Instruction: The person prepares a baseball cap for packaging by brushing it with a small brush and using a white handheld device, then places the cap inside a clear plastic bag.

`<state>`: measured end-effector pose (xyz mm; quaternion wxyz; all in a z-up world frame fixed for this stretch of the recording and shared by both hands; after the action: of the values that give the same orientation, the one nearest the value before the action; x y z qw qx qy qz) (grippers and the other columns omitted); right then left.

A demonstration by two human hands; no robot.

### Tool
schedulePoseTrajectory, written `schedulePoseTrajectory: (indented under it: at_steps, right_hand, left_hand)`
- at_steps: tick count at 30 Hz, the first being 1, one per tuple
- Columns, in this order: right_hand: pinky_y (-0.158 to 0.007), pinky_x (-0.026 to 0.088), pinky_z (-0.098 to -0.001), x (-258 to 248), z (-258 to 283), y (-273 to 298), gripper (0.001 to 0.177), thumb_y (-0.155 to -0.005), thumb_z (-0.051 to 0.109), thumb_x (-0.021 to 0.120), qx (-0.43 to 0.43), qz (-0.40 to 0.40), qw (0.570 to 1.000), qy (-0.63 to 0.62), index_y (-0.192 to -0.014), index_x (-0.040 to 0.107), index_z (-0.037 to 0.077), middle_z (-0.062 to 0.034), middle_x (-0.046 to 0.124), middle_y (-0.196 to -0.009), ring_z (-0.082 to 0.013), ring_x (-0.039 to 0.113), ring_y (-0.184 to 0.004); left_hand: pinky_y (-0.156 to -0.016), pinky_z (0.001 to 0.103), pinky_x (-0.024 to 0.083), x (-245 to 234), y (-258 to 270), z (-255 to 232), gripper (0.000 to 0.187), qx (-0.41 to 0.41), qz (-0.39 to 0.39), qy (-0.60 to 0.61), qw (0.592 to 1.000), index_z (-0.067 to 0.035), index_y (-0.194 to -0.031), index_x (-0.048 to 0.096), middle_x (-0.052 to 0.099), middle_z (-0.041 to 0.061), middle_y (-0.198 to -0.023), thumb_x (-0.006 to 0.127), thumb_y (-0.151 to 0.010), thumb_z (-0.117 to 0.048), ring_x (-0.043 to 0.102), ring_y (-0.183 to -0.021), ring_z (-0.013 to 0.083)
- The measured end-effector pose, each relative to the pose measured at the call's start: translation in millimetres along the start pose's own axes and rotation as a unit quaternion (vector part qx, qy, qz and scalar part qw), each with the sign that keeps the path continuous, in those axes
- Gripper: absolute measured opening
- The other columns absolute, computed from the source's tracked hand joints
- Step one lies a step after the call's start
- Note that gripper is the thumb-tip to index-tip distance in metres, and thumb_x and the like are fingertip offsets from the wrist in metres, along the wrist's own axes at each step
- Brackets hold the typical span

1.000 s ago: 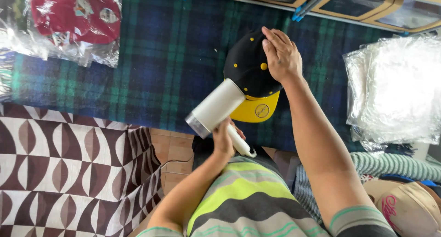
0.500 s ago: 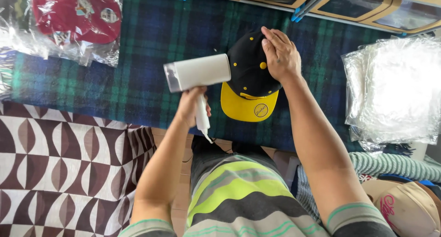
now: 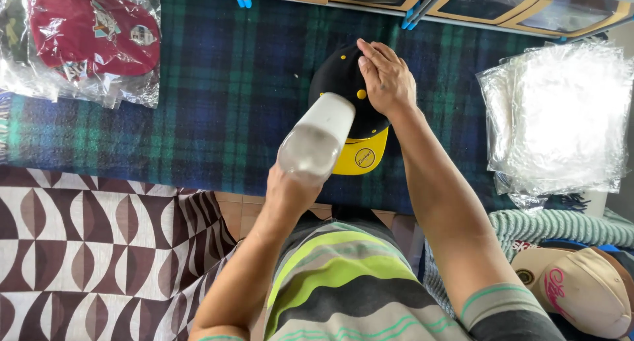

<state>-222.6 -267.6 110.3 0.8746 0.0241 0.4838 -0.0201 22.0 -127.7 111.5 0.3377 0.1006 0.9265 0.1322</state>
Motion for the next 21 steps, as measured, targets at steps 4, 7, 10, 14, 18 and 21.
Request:
schedulePoseTrajectory:
  at_steps: [4,7,10,14,18,21]
  right_hand:
    - [-0.102,0.043,-0.0477,-2.2,9.1,-1.1,0.047,-0.109,0.041,0.036,-0.033,-0.001,0.999,-0.004,-0.148,0.055,0.024,-0.0066,0.056,-0.149,-0.0264,0.052,-0.136]
    - [-0.103,0.042,-0.0474,-3.2,7.7,0.1,0.047,-0.108,0.042,0.038,-0.027,-0.003,0.999,-0.018,-0.147,0.056,0.025,-0.0048,0.056,-0.149,-0.0256,0.053,-0.135]
    - [-0.092,0.050,-0.0477,-0.8,-3.4,-1.8,0.047,-0.106,0.049,0.036,0.018,0.009,1.000,-0.006,-0.147,0.055,0.035,0.0036,0.055,-0.149,-0.0308,0.055,-0.128]
    - [-0.094,0.048,-0.0446,3.2,-0.3,1.7,0.049,-0.107,0.049,0.033,-0.012,-0.001,1.000,-0.006,-0.147,0.056,0.031,-0.0010,0.056,-0.148,-0.0262,0.057,-0.127]
    - [-0.098,0.046,-0.0441,-1.4,6.5,0.1,0.049,-0.110,0.045,0.033,-0.053,-0.015,0.998,-0.005,-0.149,0.055,0.023,-0.0046,0.057,-0.148,-0.0240,0.055,-0.132]
    - [-0.096,0.049,-0.0476,-1.8,0.6,0.2,0.050,-0.108,0.050,0.032,0.000,0.002,1.000,0.000,-0.149,0.054,0.030,-0.0029,0.054,-0.151,-0.0303,0.054,-0.132]
  left_hand:
    - [-0.059,0.053,0.051,-21.6,-16.2,-65.9,0.056,0.017,0.056,-0.059,0.997,-0.007,-0.123,0.048,0.058,0.014,-0.109,0.070,-0.084,-0.041,0.066,-0.080,0.0430]
    - [-0.047,0.048,0.049,-18.9,-9.2,-74.1,0.047,0.129,0.021,-0.115,0.985,-0.006,-0.104,0.047,0.056,0.011,-0.091,0.076,-0.084,-0.037,0.060,-0.071,0.0363]
    - [-0.059,0.053,0.057,9.0,0.2,-12.6,0.088,0.022,0.035,-0.003,0.999,-0.008,-0.136,0.047,0.061,0.012,-0.120,0.091,-0.068,-0.044,0.070,-0.084,0.0384]
    - [-0.056,0.034,0.054,92.4,11.0,94.1,0.040,0.018,-0.010,0.307,0.951,-0.010,-0.105,0.059,0.060,0.006,-0.094,0.079,-0.082,-0.037,0.060,-0.070,0.0190]
    - [-0.049,0.036,0.054,123.1,3.3,148.3,0.022,-0.071,-0.064,0.508,0.856,-0.002,-0.091,0.064,0.062,0.012,-0.070,0.073,-0.085,-0.021,0.061,-0.047,0.0216]
    - [-0.037,0.039,0.049,107.9,-18.8,154.0,0.033,-0.111,-0.005,0.551,0.827,0.003,-0.093,0.060,0.057,0.014,-0.058,0.072,-0.070,-0.018,0.057,-0.039,0.0258]
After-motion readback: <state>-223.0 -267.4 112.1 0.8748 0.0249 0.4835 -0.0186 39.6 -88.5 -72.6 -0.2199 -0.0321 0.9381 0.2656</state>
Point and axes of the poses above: each hand's wrist, its own y-axis away from the middle knuckle, its own x-axis out of the palm, z = x × y, the point moved 9 cm from there along -y, towards the middle knuckle
